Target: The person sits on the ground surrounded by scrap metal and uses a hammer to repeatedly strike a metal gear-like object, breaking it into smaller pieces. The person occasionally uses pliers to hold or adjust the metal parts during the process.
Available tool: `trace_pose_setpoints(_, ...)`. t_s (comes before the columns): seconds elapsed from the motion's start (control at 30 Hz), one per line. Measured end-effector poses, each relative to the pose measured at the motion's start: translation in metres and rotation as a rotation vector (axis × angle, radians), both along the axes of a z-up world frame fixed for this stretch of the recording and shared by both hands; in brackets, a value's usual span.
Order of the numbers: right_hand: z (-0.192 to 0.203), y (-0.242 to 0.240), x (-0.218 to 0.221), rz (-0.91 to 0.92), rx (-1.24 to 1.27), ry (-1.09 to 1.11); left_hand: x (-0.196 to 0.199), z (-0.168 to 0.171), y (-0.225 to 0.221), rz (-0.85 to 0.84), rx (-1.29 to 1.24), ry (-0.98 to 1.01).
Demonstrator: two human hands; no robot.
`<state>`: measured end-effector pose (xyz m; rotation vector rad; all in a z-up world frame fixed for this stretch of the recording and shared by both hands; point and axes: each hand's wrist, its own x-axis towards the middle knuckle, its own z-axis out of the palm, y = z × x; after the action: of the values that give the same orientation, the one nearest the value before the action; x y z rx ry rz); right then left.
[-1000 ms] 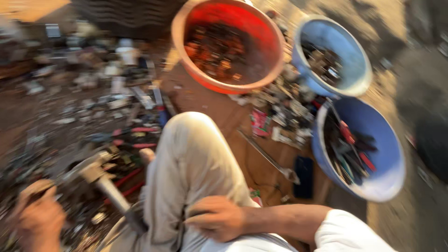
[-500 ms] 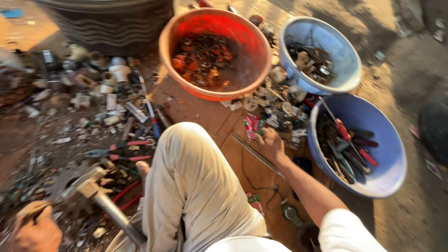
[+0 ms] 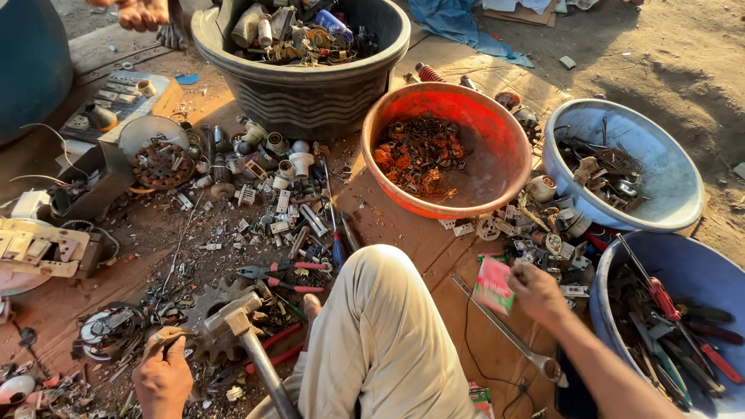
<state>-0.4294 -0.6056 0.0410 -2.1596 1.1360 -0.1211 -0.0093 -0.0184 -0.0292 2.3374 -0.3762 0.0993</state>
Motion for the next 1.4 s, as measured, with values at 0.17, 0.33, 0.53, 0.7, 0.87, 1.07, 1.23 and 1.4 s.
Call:
trace_pose_setpoints(0.17, 0.073, -0.131, -0.035, -0.384, 0.598, -0.476, 0.004, 0.002, 0.011, 0.049, 0.005, -0.001)
trace_pose_setpoints(0.33, 0.201, -0.232, -0.024, -0.674, 0.122, -0.948, 0.003, 0.006, 0.009, 0.074, -0.007, -0.003)
trace_pose_setpoints(0.53, 0.22, -0.21, 0.067, -0.611, 0.239, -0.875, 0.002, 0.01, 0.006, 0.088, 0.002, 0.032)
trace_pose_setpoints(0.7, 0.212, -0.202, 0.088, -0.744, 0.328, -0.803, 0.005, 0.01, 0.008, 0.014, -0.029, 0.003)
trace_pose_setpoints(0.87, 0.22, -0.219, 0.047, -0.895, 0.18, -0.835, 0.009, 0.009, 0.012, 0.025, -0.043, 0.051)
trace_pose_setpoints(1.07, 0.255, -0.178, 0.055, -0.837, 0.114, -0.913, 0.007, 0.018, 0.005, 0.052, 0.025, 0.126)
trace_pose_setpoints(1.23, 0.236, -0.023, 0.146, -0.36, 0.546, -0.834, 0.006, 0.013, 0.007, 0.1, 0.133, 0.226)
trace_pose_setpoints(1.4, 0.152, 0.195, 0.211, 0.309, 1.083, -0.515, 0.024, -0.002, -0.007, 0.177, 0.466, 0.474)
